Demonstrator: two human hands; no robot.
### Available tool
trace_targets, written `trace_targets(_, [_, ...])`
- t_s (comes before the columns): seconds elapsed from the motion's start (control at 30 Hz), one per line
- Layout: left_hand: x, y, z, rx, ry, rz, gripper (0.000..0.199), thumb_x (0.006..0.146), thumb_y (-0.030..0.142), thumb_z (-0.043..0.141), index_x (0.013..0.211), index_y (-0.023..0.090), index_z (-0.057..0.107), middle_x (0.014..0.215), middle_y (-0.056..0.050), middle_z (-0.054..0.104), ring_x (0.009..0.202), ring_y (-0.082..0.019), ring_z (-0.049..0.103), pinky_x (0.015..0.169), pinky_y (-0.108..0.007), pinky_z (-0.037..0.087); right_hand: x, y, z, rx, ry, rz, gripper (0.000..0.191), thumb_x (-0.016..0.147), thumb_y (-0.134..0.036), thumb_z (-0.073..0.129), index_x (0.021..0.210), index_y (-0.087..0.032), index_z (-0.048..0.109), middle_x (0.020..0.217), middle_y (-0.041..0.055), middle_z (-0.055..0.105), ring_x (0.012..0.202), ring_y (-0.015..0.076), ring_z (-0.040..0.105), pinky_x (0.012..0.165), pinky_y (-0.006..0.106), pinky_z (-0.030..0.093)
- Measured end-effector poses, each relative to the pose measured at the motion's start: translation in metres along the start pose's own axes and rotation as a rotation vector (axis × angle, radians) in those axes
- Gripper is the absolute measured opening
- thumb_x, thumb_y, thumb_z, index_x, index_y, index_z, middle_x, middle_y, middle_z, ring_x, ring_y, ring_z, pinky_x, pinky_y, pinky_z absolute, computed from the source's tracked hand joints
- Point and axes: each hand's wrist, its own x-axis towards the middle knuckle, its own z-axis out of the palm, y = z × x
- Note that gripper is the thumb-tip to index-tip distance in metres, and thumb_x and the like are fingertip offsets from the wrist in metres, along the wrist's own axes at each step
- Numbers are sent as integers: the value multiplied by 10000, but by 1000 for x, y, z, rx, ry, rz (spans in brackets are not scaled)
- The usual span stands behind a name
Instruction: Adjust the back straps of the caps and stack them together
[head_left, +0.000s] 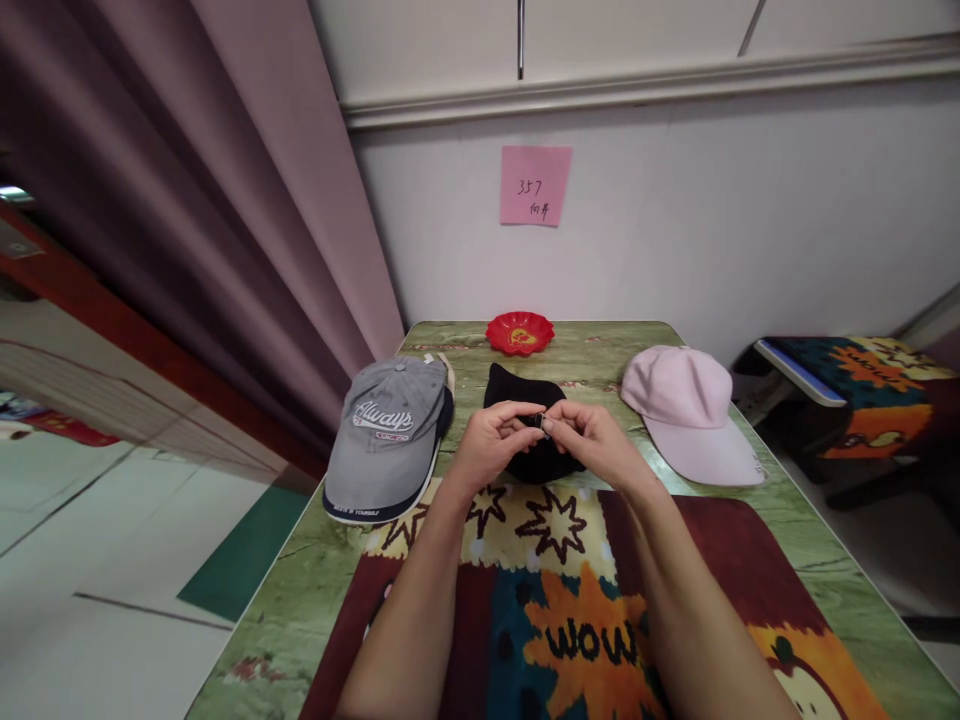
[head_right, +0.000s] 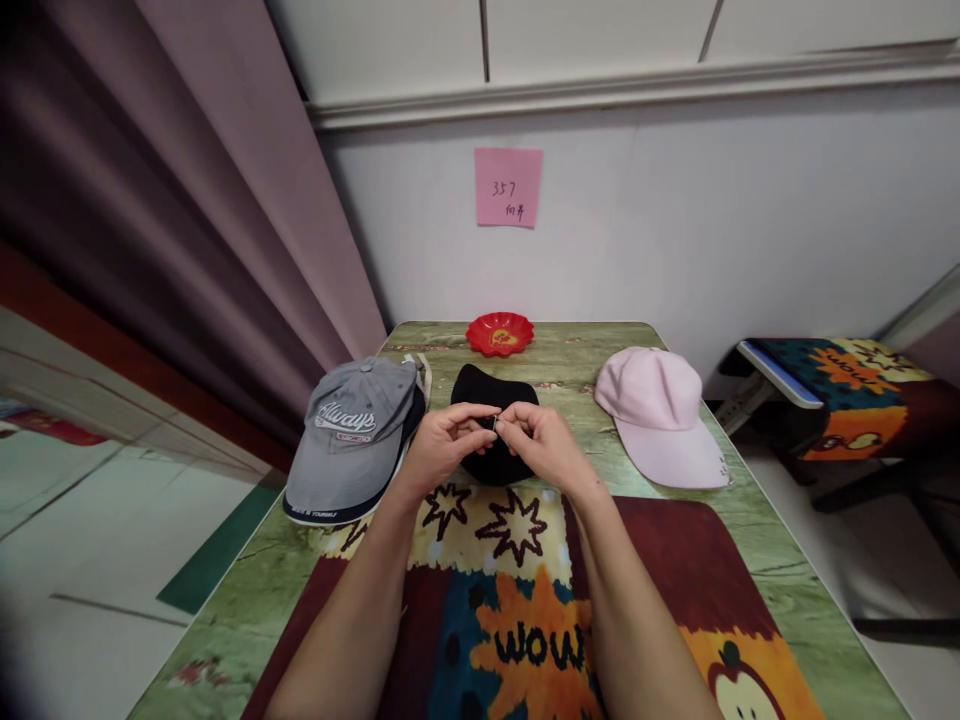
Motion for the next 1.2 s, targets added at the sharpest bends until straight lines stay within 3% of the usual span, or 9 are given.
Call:
trace_targets(0.2, [-2,6,2,155,-38,41,319,778,243,718,1083,152,750,803,-19,660,568,-82,571,543,-200,448,-2,3,-6,-25,-60,-4,255,905,-401,583,817,-175,662,598,-38,540,563,106,451,555,252,312])
trace_targets(0.4, [-3,10,3,327,14,157,264,799,225,711,1051,159,754,839,-22,661,559,-62,518,546,-192,419,2,8,0,2,62,13,234,890,-411,612,871,-180,634,631,-27,596,558,109,501,545,244,355])
trace_targets(0.6, [-3,9,2,284,5,111,229,781,194,708,1003,161,751,827,-9,634,547,-55,506,525,-186,407,1,8,3,84,23,-10,269,908,-442,605,871,-178,646,658,-6,632,558,108,537,543,235,401])
trace_targets(0.7, [-2,9,5,248,27,85,236,783,193,703,1016,170,730,833,-6,638,569,-60,524,545,-188,420,3,9,6,121,67,-23,252,897,-430,630,899,-179,649,671,-4,638,558,108,542,543,234,411])
trace_targets(0.83, [-2,9,9,46,98,17,280,771,252,732,1007,177,602,874,-4,646,610,-80,583,571,-202,474,5,10,9,165,118,-82,218,891,-400,646,953,-192,630,671,-18,626,552,109,536,533,235,411])
trace_targets(1.0, [-3,14,9,-115,45,-28,236,830,360,676,855,163,548,742,-13,630,673,-130,640,623,-246,532,4,6,8,9,137,-162,241,913,-373,619,1079,-207,676,679,-18,635,592,127,568,594,258,446])
trace_targets(1.1, [-4,16,7,-104,41,-31,225,842,361,659,827,149,585,684,-12,631,616,-114,607,580,-222,497,1,0,6,-120,122,-199,249,931,-336,584,1121,-225,699,696,-16,658,608,135,585,631,270,460])
trace_targets(1.2, [-4,16,6,-97,55,-43,224,830,354,676,791,146,600,621,5,618,535,-85,545,526,-196,439,-1,-5,5,-199,88,-251,239,916,-279,584,1111,-231,713,855,14,736,754,163,667,750,292,496])
